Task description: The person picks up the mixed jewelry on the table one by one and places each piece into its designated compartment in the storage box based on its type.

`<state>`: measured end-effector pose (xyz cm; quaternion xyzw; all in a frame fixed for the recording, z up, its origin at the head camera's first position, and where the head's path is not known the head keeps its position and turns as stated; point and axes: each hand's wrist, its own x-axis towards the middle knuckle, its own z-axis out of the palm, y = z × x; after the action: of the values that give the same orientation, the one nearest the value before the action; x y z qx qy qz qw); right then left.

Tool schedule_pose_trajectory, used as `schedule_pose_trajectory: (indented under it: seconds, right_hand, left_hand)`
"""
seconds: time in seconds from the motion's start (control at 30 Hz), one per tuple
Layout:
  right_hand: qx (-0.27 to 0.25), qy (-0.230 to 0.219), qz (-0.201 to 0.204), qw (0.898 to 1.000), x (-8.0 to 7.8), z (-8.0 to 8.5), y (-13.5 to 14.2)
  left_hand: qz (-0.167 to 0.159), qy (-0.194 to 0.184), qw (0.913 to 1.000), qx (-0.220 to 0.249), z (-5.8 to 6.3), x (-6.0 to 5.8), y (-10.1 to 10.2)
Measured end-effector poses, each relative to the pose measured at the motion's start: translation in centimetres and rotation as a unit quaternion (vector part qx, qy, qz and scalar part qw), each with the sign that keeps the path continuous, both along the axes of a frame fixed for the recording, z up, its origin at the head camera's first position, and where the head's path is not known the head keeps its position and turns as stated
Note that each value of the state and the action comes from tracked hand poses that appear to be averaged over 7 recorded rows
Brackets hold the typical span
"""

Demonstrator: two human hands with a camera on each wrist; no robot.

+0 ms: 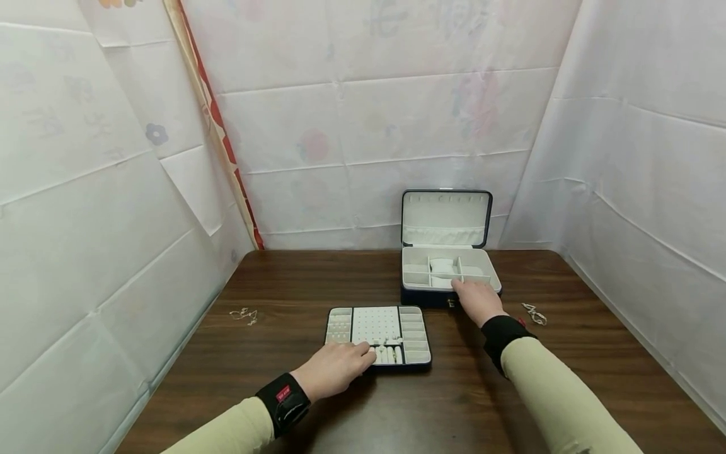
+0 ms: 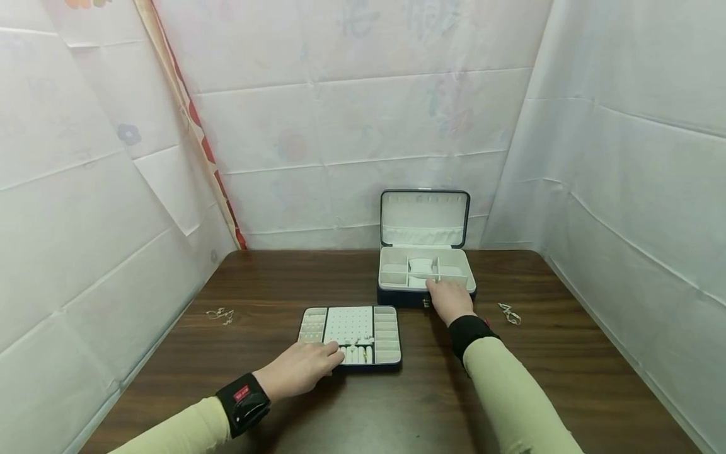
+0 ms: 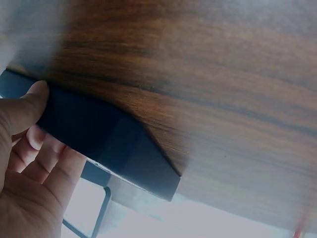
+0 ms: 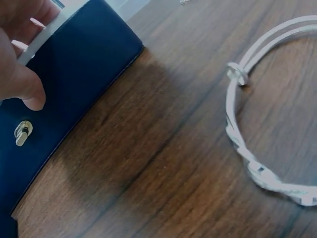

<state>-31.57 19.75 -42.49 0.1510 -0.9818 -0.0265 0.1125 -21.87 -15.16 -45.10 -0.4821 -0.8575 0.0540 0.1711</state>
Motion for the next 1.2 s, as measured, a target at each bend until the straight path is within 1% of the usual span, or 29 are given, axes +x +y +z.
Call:
schedule_pose_trajectory:
  seconds: [0.2, 0.37, 0.6, 0.7, 1.03, 1.2]
  right_hand:
    - [-0.002, 0.042, 0.027, 0.999, 0.2, -0.3, 0.1]
    - [0.000, 0.068, 0.043, 0.997, 0.1, -0.6, 0.3]
    - [-0.010, 0.051, 0.046, 0.998, 0.3, -0.5, 0.5]
    - [-0.013, 0.052, 0.050, 0.997, 0.4, -0.5, 0.6]
    - [-0.022, 0.079, 0.074, 0.994, 0.9, -1.0, 1.3]
    - [-0.030, 0.075, 0.089, 0.993, 1.4, -0.9, 1.4]
  left_hand:
    - [0.011, -0.002, 0.9999, -0.011, -0.1, -0.1, 0.1]
    - [0.014, 0.006, 0.9998, -0.012, 0.0, -0.4, -0.5]
    - [0.009, 0.011, 0.9999, 0.000, 0.2, -1.0, -1.4]
    - [0.015, 0.008, 0.9999, -0.001, 0.2, -1.4, -1.9]
    - [0.054, 0.002, 0.9985, 0.006, -0.3, -2.7, -4.0]
    - [0.071, 0.001, 0.9974, 0.017, -0.3, -3.3, -4.8]
